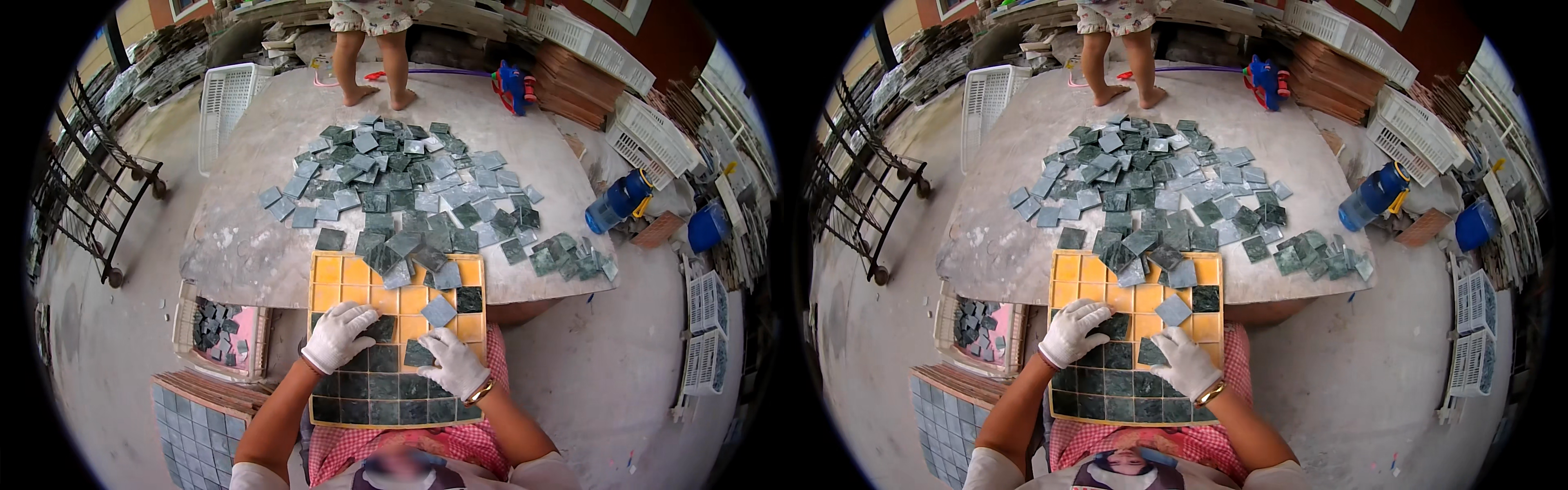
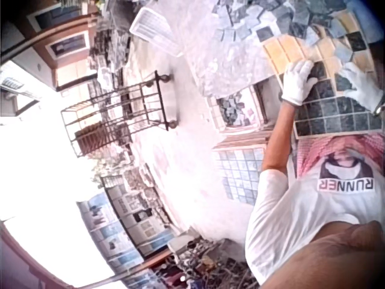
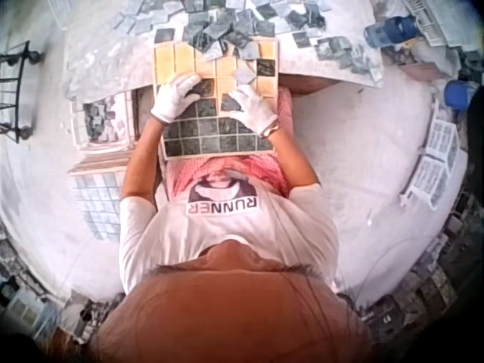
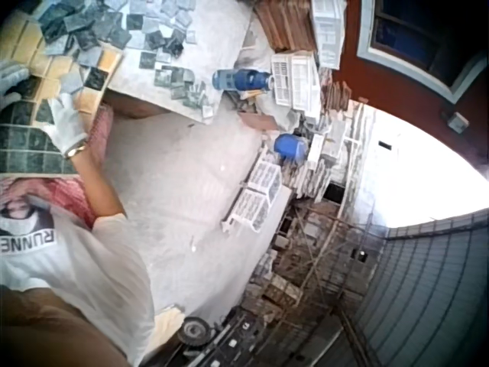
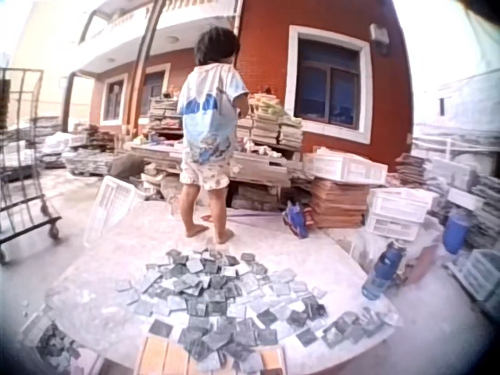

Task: The person places small square tiles into a yellow grid frame, arranging them one by one to form a mosaic sheet. The person flips the frame to check the arrangement and continues filling empty slots with tiles from a nearby pile.

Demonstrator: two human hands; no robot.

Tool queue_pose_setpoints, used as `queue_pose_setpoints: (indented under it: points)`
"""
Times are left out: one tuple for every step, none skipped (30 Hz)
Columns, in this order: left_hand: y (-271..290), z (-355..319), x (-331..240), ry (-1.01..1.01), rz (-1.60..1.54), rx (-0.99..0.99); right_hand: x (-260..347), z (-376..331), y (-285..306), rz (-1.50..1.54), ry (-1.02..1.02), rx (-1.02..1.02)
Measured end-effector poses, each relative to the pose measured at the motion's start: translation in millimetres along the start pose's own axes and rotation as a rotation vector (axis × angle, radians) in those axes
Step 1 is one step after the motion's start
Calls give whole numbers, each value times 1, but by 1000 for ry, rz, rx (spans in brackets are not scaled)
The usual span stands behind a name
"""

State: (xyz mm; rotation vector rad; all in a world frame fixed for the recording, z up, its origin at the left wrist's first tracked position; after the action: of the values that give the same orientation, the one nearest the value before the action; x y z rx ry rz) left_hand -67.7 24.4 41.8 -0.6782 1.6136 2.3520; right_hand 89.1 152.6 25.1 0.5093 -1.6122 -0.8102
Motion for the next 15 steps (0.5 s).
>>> queue_pose_setpoints:
  points:
    - [-2, 0, -1, 13, 6, 4, 2, -1, -2, -45, 16, -25]
    - [-3, 1, -4, 26, 11, 8, 3, -2, -7, -89, 31, -51]
    - [-4, 0, -5, 39, 19, 13, 8, -1, -10, -132, 48, -76]
    - [-5, -1, -8, 27, 47, -13, 14, 0, -13, -204, 28, -19]
    - [-6, -2, -11, 14, 74, -39, 15, 1, -14, -217, 27, 1]
    - [-5, -3, -13, 1, 104, -66, 15, 3, -15, -229, 28, 20]
    - [-5, -3, -13, 7, 77, -61, 15, 4, -14, -241, 28, 38]
    - [-5, -3, -12, 13, 51, -56, 14, 5, -6, -221, 15, -25]
    - [-4, -3, -11, 19, 25, -51, 11, 7, 4, -202, 3, -88]
    - [-4, -3, -10, 21, 31, -54, 9, 9, 14, -182, -8, -151]
    - [-4, -4, -9, 23, 36, -57, 7, 12, 24, -161, -19, -213]
    - [-6, -5, -9, 29, 42, -57, 3, 15, 34, -237, -81, -290]
    - [-7, -7, -8, 48, 41, -74, 0, 22, 38, -288, -139, -259]
    - [-9, -8, -9, 67, 40, -92, -2, 28, 42, -338, -196, -227]
    - [-9, -9, -9, 81, 41, -107, -4, 31, 43, -387, -256, -201]
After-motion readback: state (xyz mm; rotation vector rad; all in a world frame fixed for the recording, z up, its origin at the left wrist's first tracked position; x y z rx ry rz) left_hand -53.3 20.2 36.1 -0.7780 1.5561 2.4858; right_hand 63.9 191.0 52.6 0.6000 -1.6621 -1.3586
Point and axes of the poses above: each hand's wrist, its own z-axis towards the middle knuckle, its own y-axis out of the back of the hand, x = y × z, the point moved 6 cm from there along z, towards the middle knuckle, and after that the axes turned 1 degree about -z, right-handed, at the moved point
